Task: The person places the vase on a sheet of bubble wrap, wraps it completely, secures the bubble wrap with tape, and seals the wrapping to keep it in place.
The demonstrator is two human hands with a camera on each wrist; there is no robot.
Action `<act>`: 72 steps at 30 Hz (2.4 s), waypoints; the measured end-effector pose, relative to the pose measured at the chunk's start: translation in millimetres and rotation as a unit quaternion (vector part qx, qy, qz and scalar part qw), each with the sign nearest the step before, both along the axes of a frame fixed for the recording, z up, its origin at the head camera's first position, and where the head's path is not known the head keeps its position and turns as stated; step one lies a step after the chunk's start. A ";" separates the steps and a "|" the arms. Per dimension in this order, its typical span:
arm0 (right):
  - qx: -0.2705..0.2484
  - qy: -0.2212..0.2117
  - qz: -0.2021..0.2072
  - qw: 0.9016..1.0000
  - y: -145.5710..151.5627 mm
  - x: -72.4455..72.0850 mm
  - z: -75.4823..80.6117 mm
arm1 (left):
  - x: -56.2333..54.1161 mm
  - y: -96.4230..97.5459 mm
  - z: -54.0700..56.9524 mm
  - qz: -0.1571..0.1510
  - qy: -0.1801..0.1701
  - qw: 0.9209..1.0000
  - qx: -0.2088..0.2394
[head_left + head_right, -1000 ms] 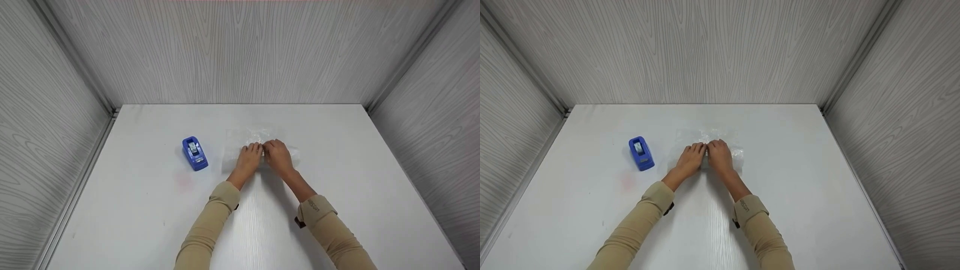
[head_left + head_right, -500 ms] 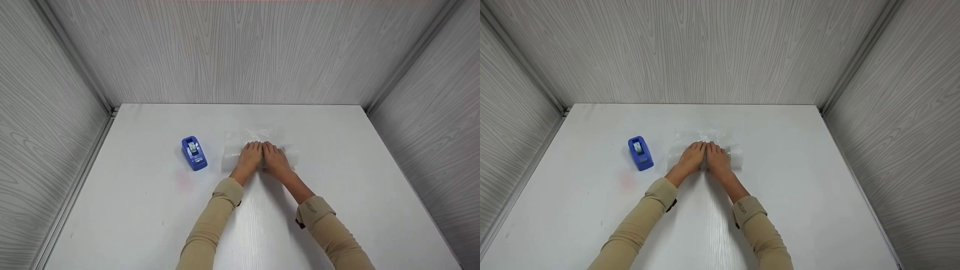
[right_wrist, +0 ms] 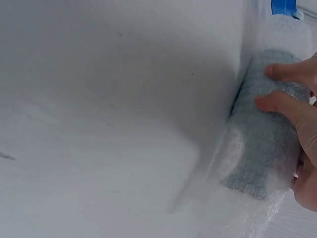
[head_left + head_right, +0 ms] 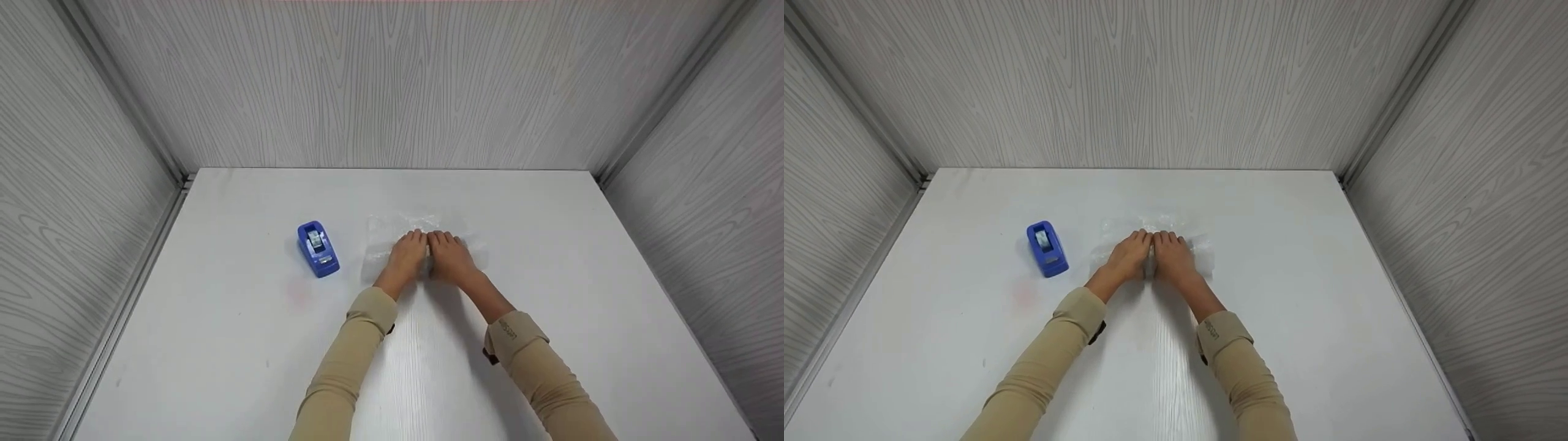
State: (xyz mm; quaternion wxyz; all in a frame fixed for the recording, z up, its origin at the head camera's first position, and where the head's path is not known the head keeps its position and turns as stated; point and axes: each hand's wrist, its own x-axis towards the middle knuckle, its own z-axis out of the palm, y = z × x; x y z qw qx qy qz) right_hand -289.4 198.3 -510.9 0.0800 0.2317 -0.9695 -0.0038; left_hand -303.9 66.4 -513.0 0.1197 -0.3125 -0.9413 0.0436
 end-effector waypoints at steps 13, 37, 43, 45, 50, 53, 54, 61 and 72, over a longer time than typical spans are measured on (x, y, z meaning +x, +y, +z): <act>0.005 -0.097 -0.020 0.995 0.3 10.6 0.2 | 5.4 5.2 12.7 0.015 -0.185 0.981 -0.064; -0.098 -0.389 -0.013 0.916 14.2 6.4 31.4 | 4.2 -6.9 25.7 -0.007 -0.423 0.900 0.104; -0.090 -0.399 0.001 0.913 13.6 4.8 32.9 | 15.2 -6.6 24.4 0.000 -0.379 0.922 0.076; -0.086 -0.401 0.002 0.912 13.9 3.8 32.9 | 23.0 -3.6 23.3 0.002 -0.323 0.945 0.042; -0.060 -0.396 0.001 0.916 13.3 2.7 33.2 | 52.3 5.7 17.3 0.028 -0.195 0.980 -0.031; -0.050 -0.394 -0.004 0.918 13.5 2.2 33.8 | 69.5 9.6 9.1 0.051 -0.125 0.989 -0.062; -0.050 -0.395 -0.008 0.917 13.6 1.7 34.2 | 72.7 10.6 4.6 0.056 -0.092 0.992 -0.067; -0.052 -0.399 0.001 0.915 11.3 -2.7 34.7 | 70.8 14.4 -17.8 0.092 0.038 0.994 -0.051; -0.032 -0.408 0.001 0.913 8.4 -6.4 37.6 | 60.3 18.9 -10.7 0.106 0.056 0.992 -0.033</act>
